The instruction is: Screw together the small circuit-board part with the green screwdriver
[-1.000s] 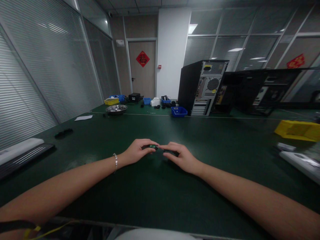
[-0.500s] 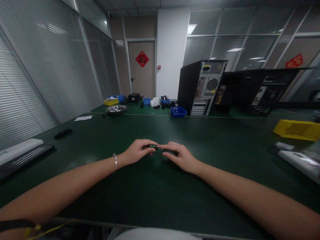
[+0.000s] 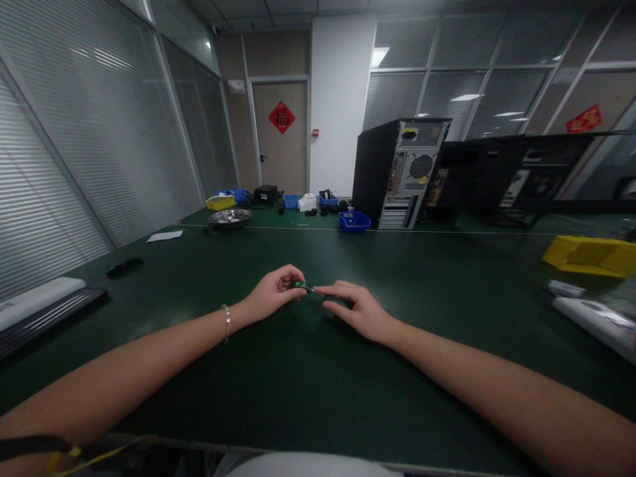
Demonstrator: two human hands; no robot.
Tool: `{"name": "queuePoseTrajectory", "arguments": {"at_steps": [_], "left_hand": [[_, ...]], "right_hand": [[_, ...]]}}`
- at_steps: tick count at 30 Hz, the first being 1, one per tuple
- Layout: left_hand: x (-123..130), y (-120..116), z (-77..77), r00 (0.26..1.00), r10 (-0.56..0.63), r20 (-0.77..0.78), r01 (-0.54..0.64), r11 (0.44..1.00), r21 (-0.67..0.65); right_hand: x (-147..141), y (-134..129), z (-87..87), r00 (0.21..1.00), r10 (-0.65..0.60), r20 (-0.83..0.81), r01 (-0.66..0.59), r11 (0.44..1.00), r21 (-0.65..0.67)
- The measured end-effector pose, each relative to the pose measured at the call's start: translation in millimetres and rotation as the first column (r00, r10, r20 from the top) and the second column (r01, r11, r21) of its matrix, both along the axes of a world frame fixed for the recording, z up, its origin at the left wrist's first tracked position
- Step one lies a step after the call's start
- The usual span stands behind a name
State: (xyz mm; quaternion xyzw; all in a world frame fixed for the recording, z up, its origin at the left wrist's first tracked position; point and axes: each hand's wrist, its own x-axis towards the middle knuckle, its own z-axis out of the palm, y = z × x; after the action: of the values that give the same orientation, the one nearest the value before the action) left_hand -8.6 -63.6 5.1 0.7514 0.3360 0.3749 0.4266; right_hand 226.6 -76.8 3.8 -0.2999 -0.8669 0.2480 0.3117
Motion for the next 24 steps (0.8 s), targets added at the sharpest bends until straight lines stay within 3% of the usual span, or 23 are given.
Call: {"name": "queuePoseTrajectory", "arguments": {"at_steps": [14, 20, 24], "left_hand": [[2.6, -4.5, 1.4, 0.999, -0.008, -0.044, 0.008, 1.0, 0.001], [1.6, -1.2, -0.8, 0.998, -0.029, 0.063, 0.03, 0.999, -0.021], [-0.4, 2.9, -1.8, 0.978, -0.072, 0.198, 0.098, 0.987, -0.127]], "right_hand": [[0.1, -0.6, 0.7, 0.999, 0.043, 0.015, -0.043, 0.999, 0.001], [-0.5, -0.3, 0.0, 0.999, 0.032, 0.009, -0.032, 0.999, 0.019], [0.3, -0.3, -0.8, 0.999, 0.036, 0.003, -0.036, 0.999, 0.016]]}}
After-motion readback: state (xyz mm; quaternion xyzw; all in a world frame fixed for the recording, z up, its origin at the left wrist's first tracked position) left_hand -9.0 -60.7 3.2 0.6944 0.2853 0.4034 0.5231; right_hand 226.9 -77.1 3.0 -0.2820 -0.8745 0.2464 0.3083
